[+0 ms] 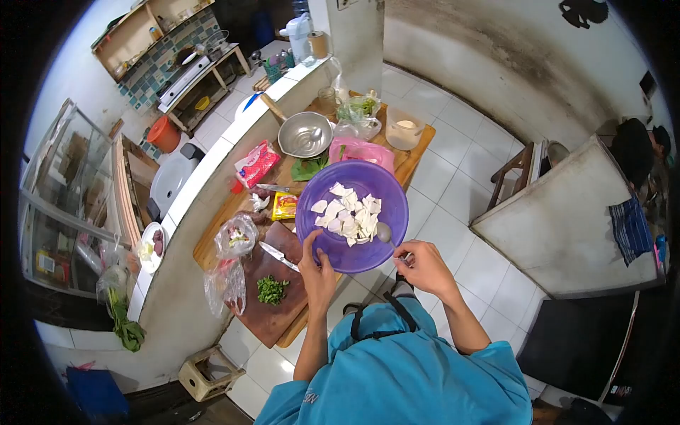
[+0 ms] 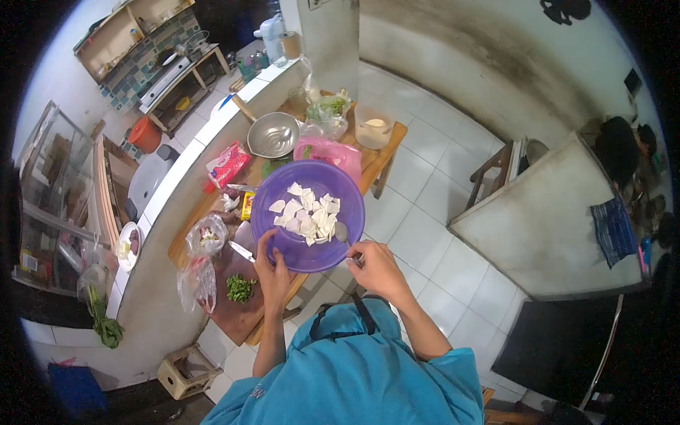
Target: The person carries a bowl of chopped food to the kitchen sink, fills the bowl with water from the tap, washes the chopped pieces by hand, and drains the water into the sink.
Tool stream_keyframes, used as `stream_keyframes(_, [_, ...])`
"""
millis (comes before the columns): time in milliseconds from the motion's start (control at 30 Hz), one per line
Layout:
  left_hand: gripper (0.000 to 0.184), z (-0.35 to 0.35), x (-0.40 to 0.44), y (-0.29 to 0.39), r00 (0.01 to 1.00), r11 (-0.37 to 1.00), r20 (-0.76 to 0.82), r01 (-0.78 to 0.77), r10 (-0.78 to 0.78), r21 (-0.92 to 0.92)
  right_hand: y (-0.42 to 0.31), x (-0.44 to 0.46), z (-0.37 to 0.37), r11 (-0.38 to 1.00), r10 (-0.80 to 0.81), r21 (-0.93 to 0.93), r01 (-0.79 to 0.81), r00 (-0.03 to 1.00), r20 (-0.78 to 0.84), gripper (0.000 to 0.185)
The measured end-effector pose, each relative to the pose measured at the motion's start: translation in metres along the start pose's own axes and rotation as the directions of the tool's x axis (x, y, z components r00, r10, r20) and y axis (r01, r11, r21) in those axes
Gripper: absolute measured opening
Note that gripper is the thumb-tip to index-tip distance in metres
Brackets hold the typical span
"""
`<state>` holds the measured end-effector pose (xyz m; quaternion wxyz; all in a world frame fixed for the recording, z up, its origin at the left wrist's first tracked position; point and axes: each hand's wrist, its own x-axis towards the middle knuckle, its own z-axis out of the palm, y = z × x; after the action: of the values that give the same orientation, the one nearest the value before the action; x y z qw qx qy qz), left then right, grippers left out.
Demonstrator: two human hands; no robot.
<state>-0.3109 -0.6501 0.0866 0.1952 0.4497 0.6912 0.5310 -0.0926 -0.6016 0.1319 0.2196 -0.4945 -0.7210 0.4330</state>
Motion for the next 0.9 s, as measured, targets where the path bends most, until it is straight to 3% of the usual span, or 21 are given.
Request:
stream_keyframes(100, [0.036, 0.013, 0.003, -0.002, 0.999, 0.999, 0.011, -0.032, 0.032, -0.03, 0.014, -0.004, -0.008, 0.956, -0.232, -0.235, 0.175, 0.943, -0.238, 0.014])
stream_keyframes(200, [0.036, 0.018, 0.005, 0.007, 0.998, 1.0, 0.065, 0.015, -0.014, -0.021, 0.006, -0.008, -0.022, 0.939, -0.05, -0.341, -0.036, 0.97, -0.24, 0.014])
stream_keyframes(300, [0.037, 0.027, 0.007, 0.016, 0.997, 0.998, 0.074, 0.037, -0.034, -0.046, 0.003, -0.008, -0.035, 0.836, 0.006, -0.536, -0.117, 0.979, -0.204, 0.011])
stream_keyframes(433, [0.037, 0.034, 0.009, 0.027, 0.998, 0.999, 0.057, 0.015, -0.013, -0.035, -0.008, -0.003, -0.057, 0.83, -0.119, -0.553, -0.076, 0.944, -0.308, 0.01])
stream_keyframes(533, [0.037, 0.037, 0.01, 0.03, 0.998, 0.999, 0.039, -0.038, 0.039, -0.02, -0.011, 0.007, -0.069, 0.847, -0.256, -0.532, -0.017, 0.863, -0.435, 0.01])
stream_keyframes(633, [0.037, 0.041, 0.01, 0.029, 0.997, 0.997, 0.028, -0.071, 0.071, -0.018, 0.001, 0.027, -0.07, 0.833, -0.372, -0.546, 0.094, 0.826, -0.425, 0.013])
stream_keyframes(733, [0.037, 0.041, 0.01, 0.028, 0.997, 0.998, 0.042, -0.057, 0.058, -0.02, 0.024, 0.039, -0.057, 0.8, -0.401, -0.567, 0.197, 0.878, -0.262, 0.014])
stream_keyframes(900, [0.036, 0.03, -0.001, 0.004, 0.999, 0.998, -0.001, -0.051, 0.051, 0.026, 0.03, 0.037, -0.046, 0.852, -0.395, -0.459, 0.253, 0.886, -0.245, 0.015])
